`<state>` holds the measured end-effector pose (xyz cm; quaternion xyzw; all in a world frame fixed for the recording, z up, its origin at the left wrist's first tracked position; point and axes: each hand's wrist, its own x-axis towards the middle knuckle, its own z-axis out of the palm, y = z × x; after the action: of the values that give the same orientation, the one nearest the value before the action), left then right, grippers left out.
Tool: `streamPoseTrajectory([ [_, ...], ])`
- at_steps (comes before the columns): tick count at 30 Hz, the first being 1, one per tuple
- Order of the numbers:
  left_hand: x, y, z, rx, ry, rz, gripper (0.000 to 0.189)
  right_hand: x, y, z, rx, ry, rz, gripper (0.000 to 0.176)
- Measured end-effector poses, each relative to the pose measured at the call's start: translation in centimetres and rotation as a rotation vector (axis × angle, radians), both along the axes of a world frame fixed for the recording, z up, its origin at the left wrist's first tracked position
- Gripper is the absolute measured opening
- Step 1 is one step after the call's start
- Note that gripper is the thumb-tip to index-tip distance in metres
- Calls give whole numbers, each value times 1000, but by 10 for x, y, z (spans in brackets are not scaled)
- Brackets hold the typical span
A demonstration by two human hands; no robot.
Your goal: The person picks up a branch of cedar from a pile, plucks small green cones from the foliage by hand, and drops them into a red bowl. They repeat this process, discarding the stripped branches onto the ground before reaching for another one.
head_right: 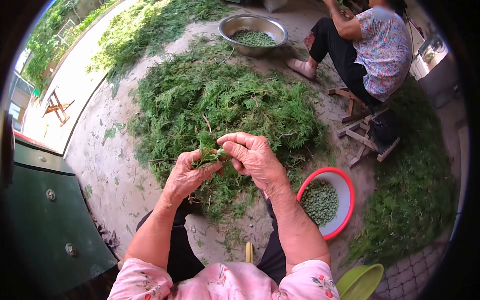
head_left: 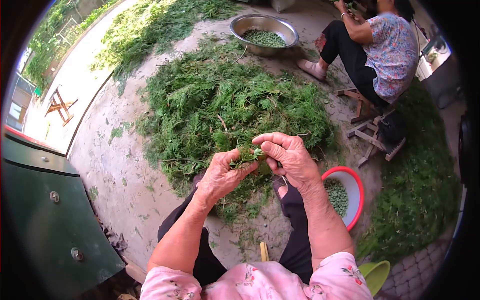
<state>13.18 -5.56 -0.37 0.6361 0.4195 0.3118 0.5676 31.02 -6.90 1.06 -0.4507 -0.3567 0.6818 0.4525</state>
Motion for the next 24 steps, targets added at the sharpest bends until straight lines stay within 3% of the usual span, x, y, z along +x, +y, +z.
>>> streamPoseTrajectory([
  [4,-4,1,-3,11,72,-19,16,-4,-3,4,57,-126,89,22],
  [7,-1,0,1,12,82,71,13,-8,-4,-2,62,-159,9,18],
  [9,0,0,3,-280,-207,177,12,-10,-5,-7,55,-158,-49,17],
  [16,4,-1,-1,-364,-305,291,10,-21,-5,-10,257,-448,-80,18],
  [18,4,-2,0,-432,-435,290,10,-21,-5,-11,310,-498,-77,19],
  [20,2,-2,10,-459,-459,275,11,-15,-6,-11,-53,94,-32,19],
  [22,1,-1,12,-489,-484,261,12,-7,-5,-17,-72,218,-19,19],
  [24,1,1,8,-358,-408,242,11,-5,-2,-16,-90,342,-6,19],
])
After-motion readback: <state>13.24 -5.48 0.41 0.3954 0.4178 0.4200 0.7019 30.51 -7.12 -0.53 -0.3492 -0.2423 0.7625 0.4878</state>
